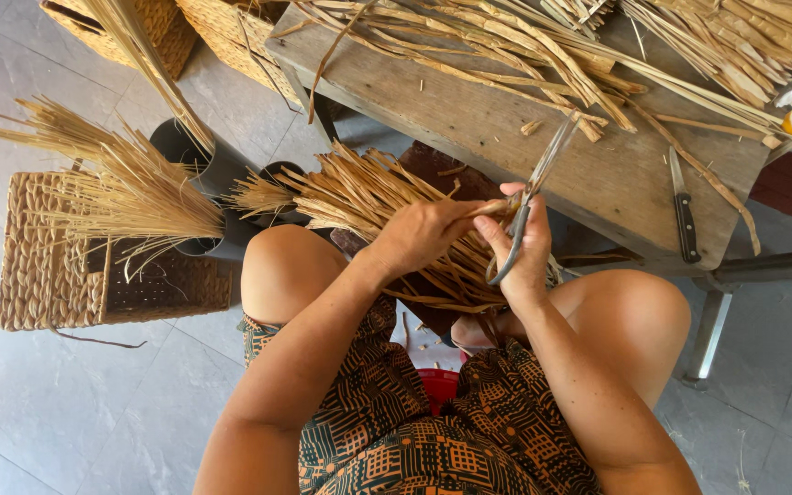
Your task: The person sits on a low seat and trims dried plant stalks with scissors, cutting off sections and placing the cut pieces onto a growing pile of stalks beside them. They repeatedly pick up new stalks from the pile, position them on their lap, and snip them to length.
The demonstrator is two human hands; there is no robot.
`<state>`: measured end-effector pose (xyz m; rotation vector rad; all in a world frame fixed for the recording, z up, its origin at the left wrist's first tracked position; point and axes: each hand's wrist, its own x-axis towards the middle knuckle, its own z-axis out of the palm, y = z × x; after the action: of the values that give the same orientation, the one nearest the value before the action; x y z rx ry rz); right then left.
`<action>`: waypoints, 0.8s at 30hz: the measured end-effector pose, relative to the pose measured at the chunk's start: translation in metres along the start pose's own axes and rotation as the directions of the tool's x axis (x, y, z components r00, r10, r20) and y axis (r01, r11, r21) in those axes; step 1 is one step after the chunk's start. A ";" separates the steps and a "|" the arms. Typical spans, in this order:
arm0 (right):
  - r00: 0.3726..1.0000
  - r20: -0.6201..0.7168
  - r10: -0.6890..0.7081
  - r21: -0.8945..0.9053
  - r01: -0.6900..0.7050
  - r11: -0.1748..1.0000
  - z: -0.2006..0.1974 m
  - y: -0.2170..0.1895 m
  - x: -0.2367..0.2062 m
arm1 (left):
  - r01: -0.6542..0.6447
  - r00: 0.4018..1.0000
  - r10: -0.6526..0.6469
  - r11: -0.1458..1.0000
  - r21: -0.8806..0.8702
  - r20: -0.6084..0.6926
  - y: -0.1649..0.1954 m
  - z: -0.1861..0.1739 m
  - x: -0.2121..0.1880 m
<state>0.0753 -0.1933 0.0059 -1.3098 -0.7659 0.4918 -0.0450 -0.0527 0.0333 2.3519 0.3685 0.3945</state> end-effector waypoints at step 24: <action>0.828 -0.554 0.087 0.546 0.283 0.788 -0.221 0.021 0.074 | -0.025 0.957 0.151 0.895 0.446 -0.247 -0.043 -0.131 0.023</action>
<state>0.2906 -0.2839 -0.0140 -0.7171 -0.1425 0.2081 -0.0803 0.0654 0.0989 2.7684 0.5279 0.7573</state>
